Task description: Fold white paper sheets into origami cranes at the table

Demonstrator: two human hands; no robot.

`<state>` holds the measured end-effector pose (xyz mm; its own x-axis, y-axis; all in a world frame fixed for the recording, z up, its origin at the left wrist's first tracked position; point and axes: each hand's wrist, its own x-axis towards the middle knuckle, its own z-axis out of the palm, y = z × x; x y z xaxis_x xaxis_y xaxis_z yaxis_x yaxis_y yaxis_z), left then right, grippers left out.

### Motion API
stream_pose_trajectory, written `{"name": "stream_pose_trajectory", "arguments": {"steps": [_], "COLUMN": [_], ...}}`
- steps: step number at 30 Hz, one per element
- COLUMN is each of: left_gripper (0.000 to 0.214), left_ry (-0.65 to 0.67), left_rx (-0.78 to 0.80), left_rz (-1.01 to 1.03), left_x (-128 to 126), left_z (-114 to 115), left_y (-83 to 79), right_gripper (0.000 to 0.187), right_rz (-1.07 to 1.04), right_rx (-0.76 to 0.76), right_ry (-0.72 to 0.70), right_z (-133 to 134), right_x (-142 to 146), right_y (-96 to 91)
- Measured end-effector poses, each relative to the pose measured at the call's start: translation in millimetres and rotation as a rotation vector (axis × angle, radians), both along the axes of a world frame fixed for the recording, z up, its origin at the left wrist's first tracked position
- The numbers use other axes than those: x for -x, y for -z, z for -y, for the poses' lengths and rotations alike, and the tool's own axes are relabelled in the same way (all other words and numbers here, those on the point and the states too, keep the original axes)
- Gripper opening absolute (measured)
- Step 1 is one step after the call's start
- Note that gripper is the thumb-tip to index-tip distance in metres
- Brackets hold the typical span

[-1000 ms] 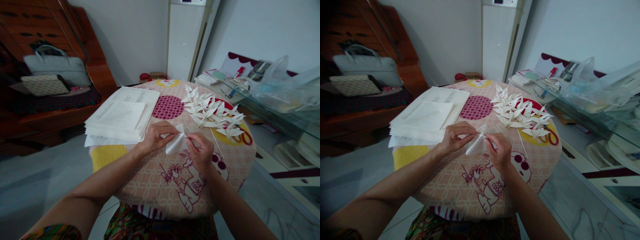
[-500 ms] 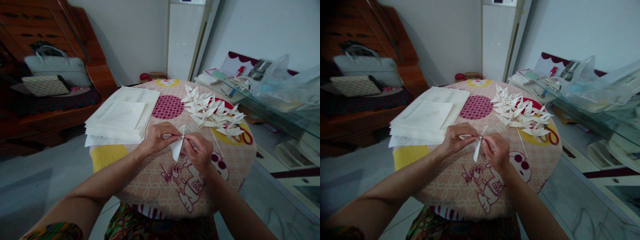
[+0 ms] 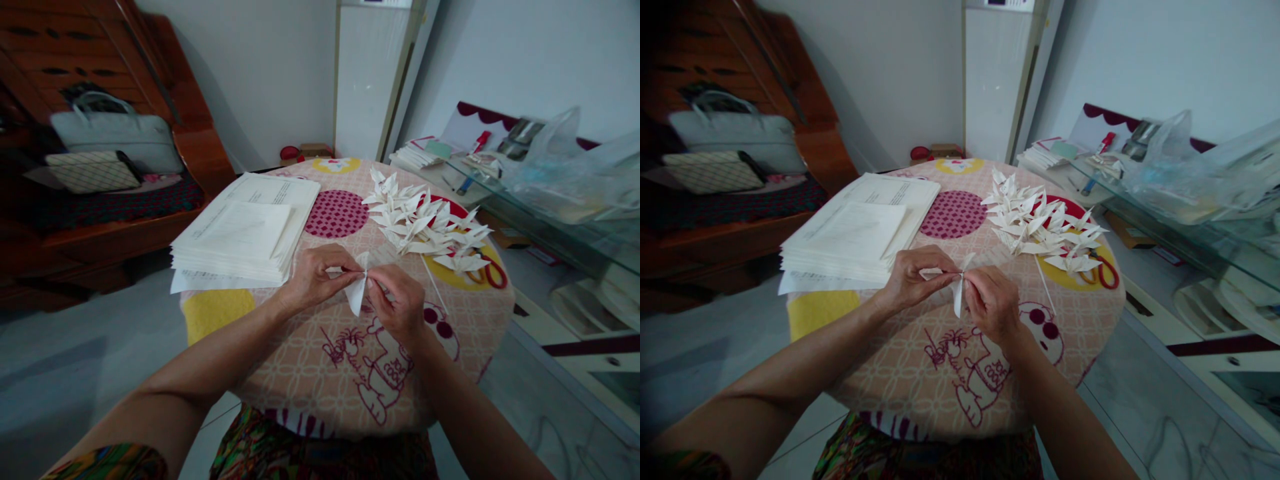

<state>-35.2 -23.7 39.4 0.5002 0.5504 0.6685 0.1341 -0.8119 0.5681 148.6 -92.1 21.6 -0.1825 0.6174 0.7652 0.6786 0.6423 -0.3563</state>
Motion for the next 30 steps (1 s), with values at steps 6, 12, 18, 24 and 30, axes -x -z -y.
{"name": "stream_pose_trajectory", "arguments": {"steps": [6, 12, 18, 24, 30], "left_gripper": [0.011, 0.013, 0.011, 0.011, 0.013], "left_ry": [0.0, -0.045, -0.061, -0.068, -0.091], "left_rx": [-0.003, -0.019, -0.018, -0.014, -0.027], "left_rz": [-0.003, -0.002, 0.005, 0.021, 0.013], "left_x": [-1.0, -1.9, -2.9, -2.7, -3.0], "left_z": [0.2, 0.2, 1.0, 1.6, 3.5], "left_y": [-1.0, 2.1, 2.0, 1.3, -0.1], "right_gripper": [0.018, 0.018, 0.017, 0.016, 0.013], "right_rz": [-0.002, -0.015, -0.065, -0.136, -0.191], "right_rx": [0.002, 0.043, 0.048, 0.076, 0.118], "right_ry": [-0.006, 0.011, 0.011, -0.008, -0.018], "right_z": [-1.6, -0.2, -0.2, 1.8, 2.9], "right_x": [0.3, 1.3, 1.8, 2.8, 3.0], "right_y": [1.3, -0.5, -1.0, -3.0, -2.8]}}
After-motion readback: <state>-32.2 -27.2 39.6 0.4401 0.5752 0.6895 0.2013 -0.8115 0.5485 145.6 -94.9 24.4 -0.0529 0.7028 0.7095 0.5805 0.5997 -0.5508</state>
